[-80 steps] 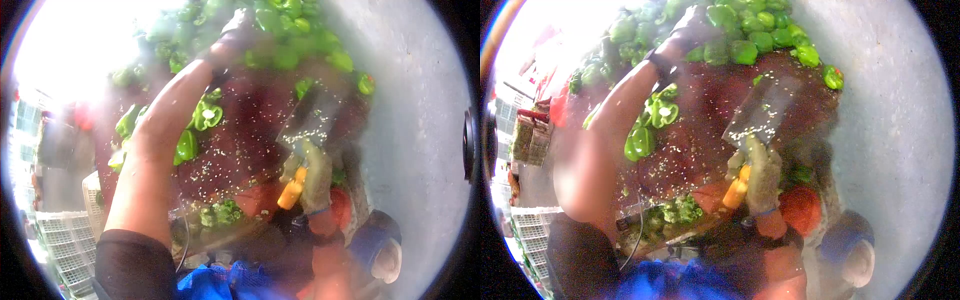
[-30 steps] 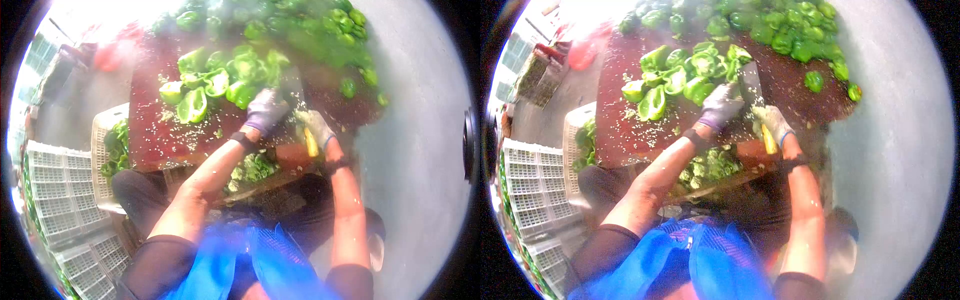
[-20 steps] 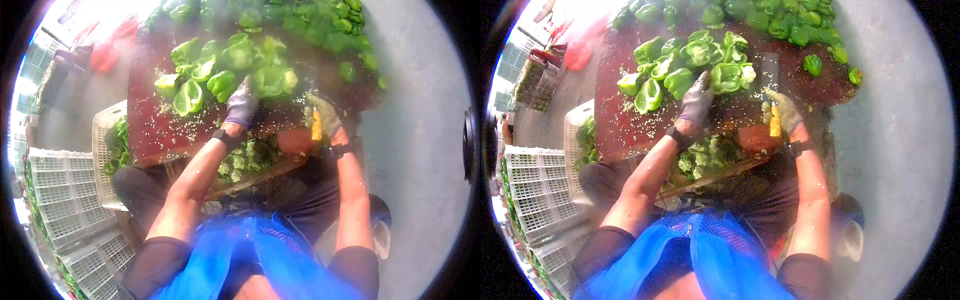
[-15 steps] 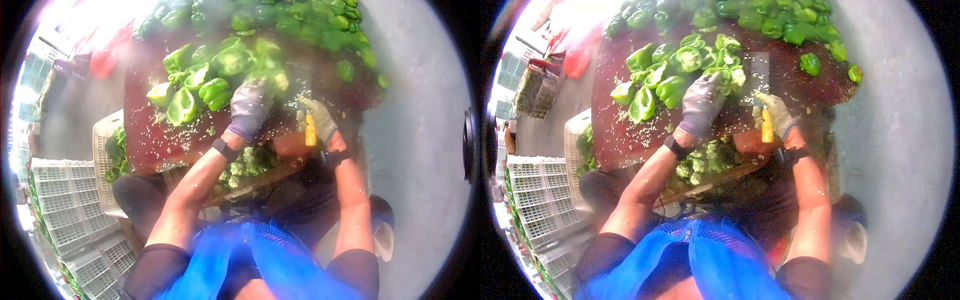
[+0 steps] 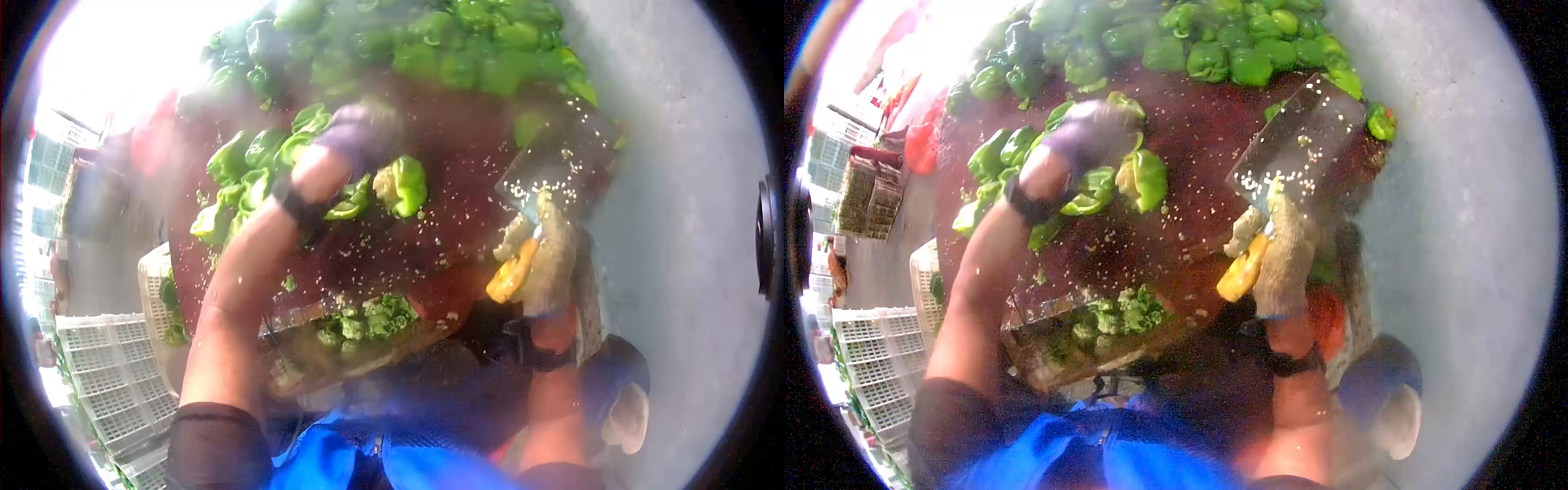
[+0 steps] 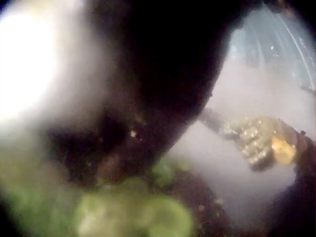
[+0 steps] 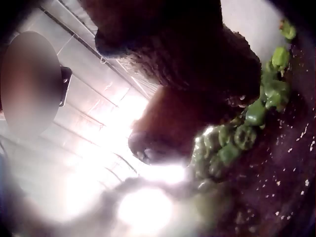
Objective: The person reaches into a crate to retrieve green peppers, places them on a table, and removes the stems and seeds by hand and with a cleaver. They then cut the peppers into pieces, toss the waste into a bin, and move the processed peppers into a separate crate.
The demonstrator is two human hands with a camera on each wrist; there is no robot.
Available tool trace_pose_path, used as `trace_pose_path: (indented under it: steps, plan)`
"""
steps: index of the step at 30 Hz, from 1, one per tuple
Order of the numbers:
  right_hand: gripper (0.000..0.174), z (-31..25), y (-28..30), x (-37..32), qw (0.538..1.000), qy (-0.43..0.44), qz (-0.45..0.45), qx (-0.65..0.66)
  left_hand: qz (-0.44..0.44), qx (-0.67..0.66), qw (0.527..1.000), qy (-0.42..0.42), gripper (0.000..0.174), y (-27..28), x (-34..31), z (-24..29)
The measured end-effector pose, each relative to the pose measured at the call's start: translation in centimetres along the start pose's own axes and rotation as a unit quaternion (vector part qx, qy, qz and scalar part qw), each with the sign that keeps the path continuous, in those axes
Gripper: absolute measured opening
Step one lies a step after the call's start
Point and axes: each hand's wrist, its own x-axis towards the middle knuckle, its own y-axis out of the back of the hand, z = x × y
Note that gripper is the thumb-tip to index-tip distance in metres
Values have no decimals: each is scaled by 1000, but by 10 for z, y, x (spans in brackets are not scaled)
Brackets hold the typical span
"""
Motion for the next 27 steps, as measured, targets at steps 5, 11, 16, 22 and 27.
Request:
trace_pose_path:
  steps: [5,11,16,22,27]
  plan:
    - [31,6,9,8,1000,-12,7,4,146,-131,979,61,44,47,122,27]
    - [32,-7,8,8,998,-18,53,-8,163,-147,968,123,41,36,194,57]
    - [36,-10,13,12,997,-11,70,19,137,-207,966,70,53,23,192,46]
    - [31,2,19,22,998,8,56,-21,75,-419,904,34,72,-47,144,19]
    - [23,11,10,27,979,55,-7,-197,143,-421,889,106,42,-66,59,27]
